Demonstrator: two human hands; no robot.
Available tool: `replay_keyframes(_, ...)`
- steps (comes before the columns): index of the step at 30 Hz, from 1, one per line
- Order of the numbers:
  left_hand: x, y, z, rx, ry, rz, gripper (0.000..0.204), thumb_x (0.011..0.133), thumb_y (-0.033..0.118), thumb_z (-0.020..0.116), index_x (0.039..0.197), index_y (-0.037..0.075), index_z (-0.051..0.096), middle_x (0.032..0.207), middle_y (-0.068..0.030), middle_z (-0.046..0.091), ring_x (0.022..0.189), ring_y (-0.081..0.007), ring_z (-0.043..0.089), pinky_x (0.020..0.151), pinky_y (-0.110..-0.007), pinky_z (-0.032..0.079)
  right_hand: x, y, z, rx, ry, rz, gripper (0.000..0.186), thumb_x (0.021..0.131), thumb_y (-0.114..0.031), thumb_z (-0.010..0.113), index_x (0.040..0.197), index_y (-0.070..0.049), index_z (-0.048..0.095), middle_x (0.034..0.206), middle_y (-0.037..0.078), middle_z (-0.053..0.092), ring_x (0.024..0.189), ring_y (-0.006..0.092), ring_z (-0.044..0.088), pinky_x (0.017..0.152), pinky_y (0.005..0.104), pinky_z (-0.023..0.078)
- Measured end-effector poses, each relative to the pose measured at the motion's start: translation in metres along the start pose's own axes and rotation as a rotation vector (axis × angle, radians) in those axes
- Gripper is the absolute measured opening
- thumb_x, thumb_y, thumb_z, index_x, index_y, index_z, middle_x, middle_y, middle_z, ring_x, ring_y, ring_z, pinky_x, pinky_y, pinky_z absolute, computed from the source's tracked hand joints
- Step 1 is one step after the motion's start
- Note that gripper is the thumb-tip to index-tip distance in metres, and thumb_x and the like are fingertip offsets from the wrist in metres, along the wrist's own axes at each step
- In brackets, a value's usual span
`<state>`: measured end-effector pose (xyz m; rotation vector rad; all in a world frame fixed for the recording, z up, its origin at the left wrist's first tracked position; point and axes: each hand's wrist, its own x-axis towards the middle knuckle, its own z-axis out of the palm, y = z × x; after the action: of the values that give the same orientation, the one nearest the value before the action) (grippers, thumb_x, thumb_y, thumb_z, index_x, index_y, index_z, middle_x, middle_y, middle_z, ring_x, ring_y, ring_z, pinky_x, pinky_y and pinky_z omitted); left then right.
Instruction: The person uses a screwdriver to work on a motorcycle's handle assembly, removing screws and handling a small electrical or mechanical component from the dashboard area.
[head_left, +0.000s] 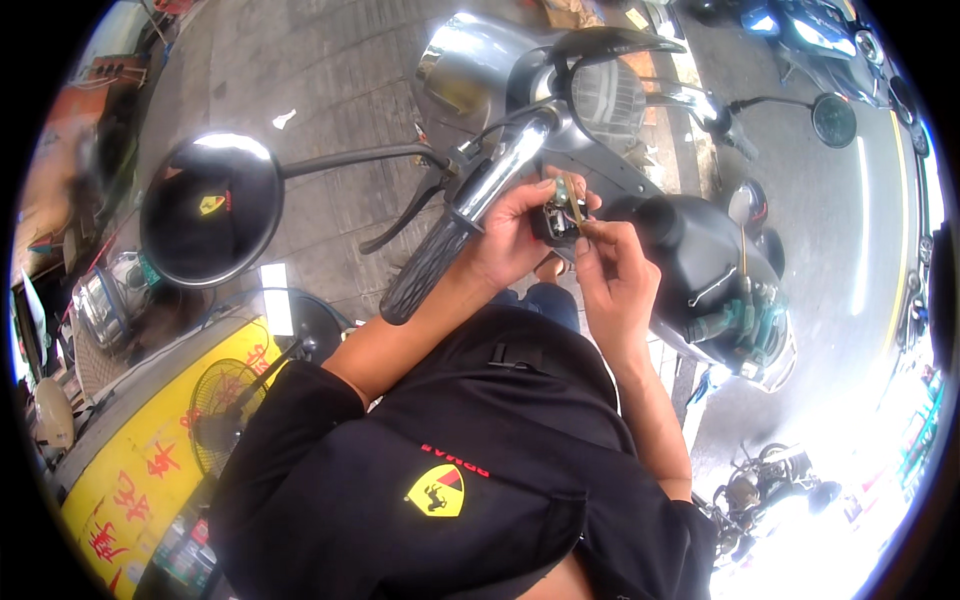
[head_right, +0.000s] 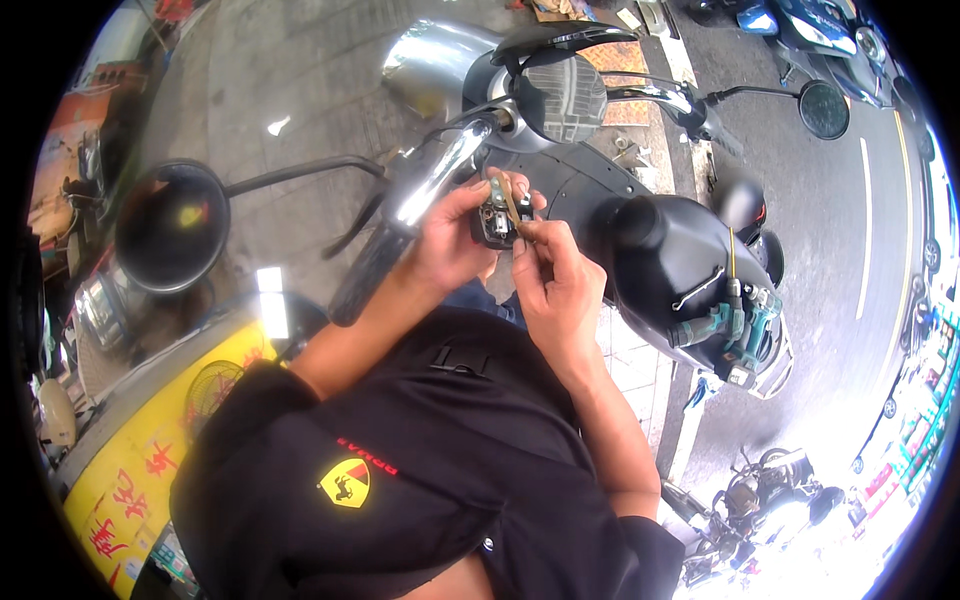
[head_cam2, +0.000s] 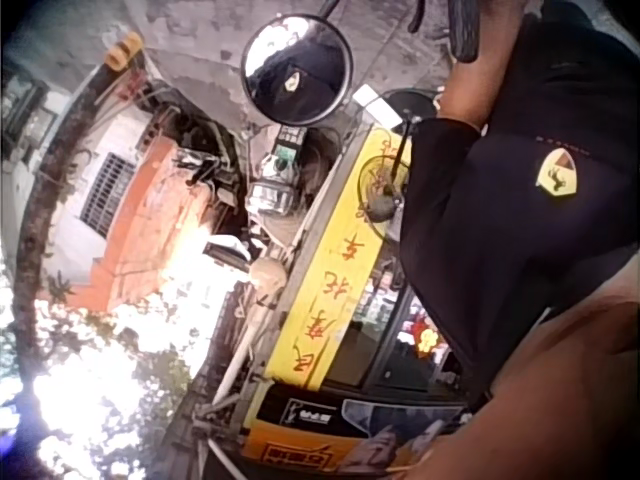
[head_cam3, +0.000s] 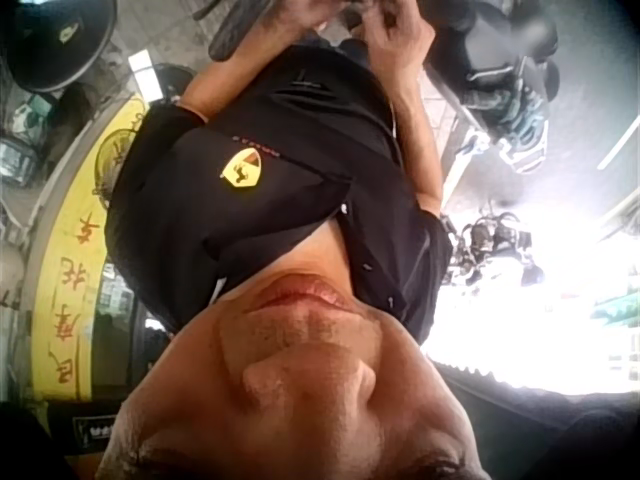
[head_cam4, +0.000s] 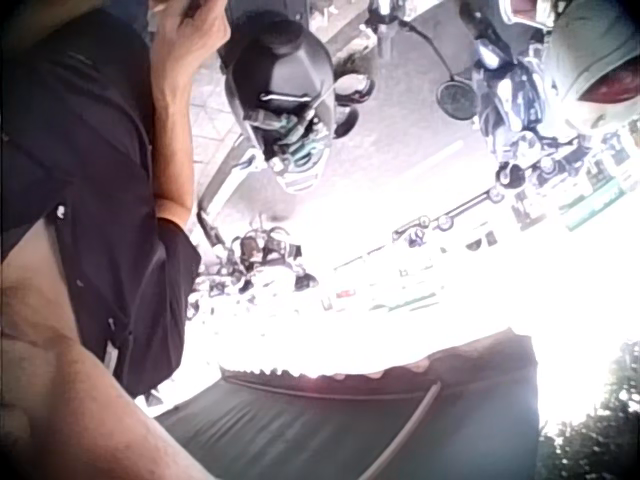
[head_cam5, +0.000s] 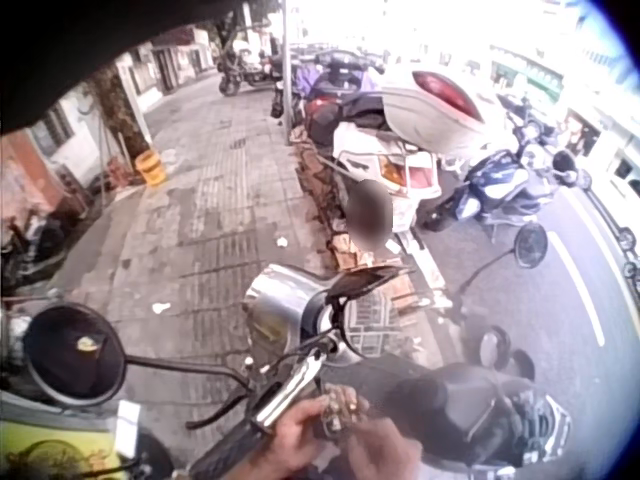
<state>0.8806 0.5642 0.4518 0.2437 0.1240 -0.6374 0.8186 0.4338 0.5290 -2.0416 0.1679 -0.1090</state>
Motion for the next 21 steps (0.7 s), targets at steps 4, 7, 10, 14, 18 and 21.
replay_keyframes(4, 0.0, 0.0, 0.0, -0.001, -0.031, 0.021, 0.02, 0.099, 0.018, 0.05, 0.108, 0.003, 0.058, 0.113, -0.0122, 0.059, 0.117, -0.0302, 0.057, 0.101, -0.045, 0.047, 0.001, -0.001, -0.006, 0.01, -0.044, 0.062, 0.01, 0.089, 0.0, 0.064, 0.099, 0.0, 0.062, 0.064, 0.006, 0.058, 0.055, 0.0058, 0.047, 0.054, 0.0218, 0.041)
replay_keyframes(7, -0.003, 0.0, 0.001, 0.015, -0.008, 0.019, 0.022, 0.099, 0.018, 0.05, 0.111, 0.001, 0.058, 0.111, -0.0123, 0.061, 0.114, -0.0289, 0.059, 0.101, -0.042, 0.047, 0.008, 0.0, -0.01, 0.057, -0.067, 0.037, 0.009, 0.089, 0.0, 0.064, 0.099, 0.0, 0.063, 0.063, 0.005, 0.057, 0.055, 0.0047, 0.045, 0.054, 0.0212, 0.04)
replay_keyframes(10, -0.001, 0.001, 0.0, 0.059, -0.029, 0.025, 0.02, 0.099, 0.019, 0.049, 0.11, 0.004, 0.057, 0.113, -0.0121, 0.058, 0.117, -0.0304, 0.056, 0.102, -0.044, 0.046, 0.015, 0.002, -0.018, 0.088, -0.12, 0.019, 0.011, 0.09, 0.001, 0.063, 0.101, 0.001, 0.064, 0.064, 0.005, 0.061, 0.057, 0.005, 0.057, 0.054, 0.0213, 0.043)
replay_keyframes(14, -0.002, -0.001, -0.002, 0.091, -0.035, 0.027, 0.022, 0.099, 0.021, 0.048, 0.109, 0.003, 0.056, 0.113, -0.0124, 0.058, 0.116, -0.0301, 0.056, 0.101, -0.044, 0.046, 0.027, 0.003, -0.033, 0.035, -0.247, -0.017, 0.011, 0.09, 0.0, 0.063, 0.101, 0.001, 0.064, 0.068, 0.007, 0.067, 0.062, 0.0115, 0.07, 0.056, 0.022, 0.048)
replay_keyframes(18, -0.002, 0.002, -0.004, 0.147, -0.06, 0.012, 0.024, 0.099, 0.022, 0.047, 0.11, 0.002, 0.056, 0.115, -0.0136, 0.058, 0.114, -0.0305, 0.057, 0.1, -0.044, 0.047, 0.043, 0.005, -0.044, 0.091, -0.349, 0.004, 0.01, 0.089, -0.001, 0.065, 0.099, 0.001, 0.065, 0.068, 0.007, 0.066, 0.058, 0.0106, 0.066, 0.055, 0.0233, 0.047)
replay_keyframes(21, -0.003, 0.002, -0.006, 0.163, 0.018, -0.026, 0.026, 0.099, 0.023, 0.047, 0.111, 0.001, 0.055, 0.115, -0.0147, 0.057, 0.111, -0.031, 0.059, 0.098, -0.044, 0.048, 0.054, 0.008, -0.054, -0.047, -0.421, -0.089, 0.011, 0.087, -0.002, 0.065, 0.098, 0.001, 0.066, 0.067, 0.007, 0.062, 0.056, 0.0103, 0.055, 0.056, 0.0258, 0.044)
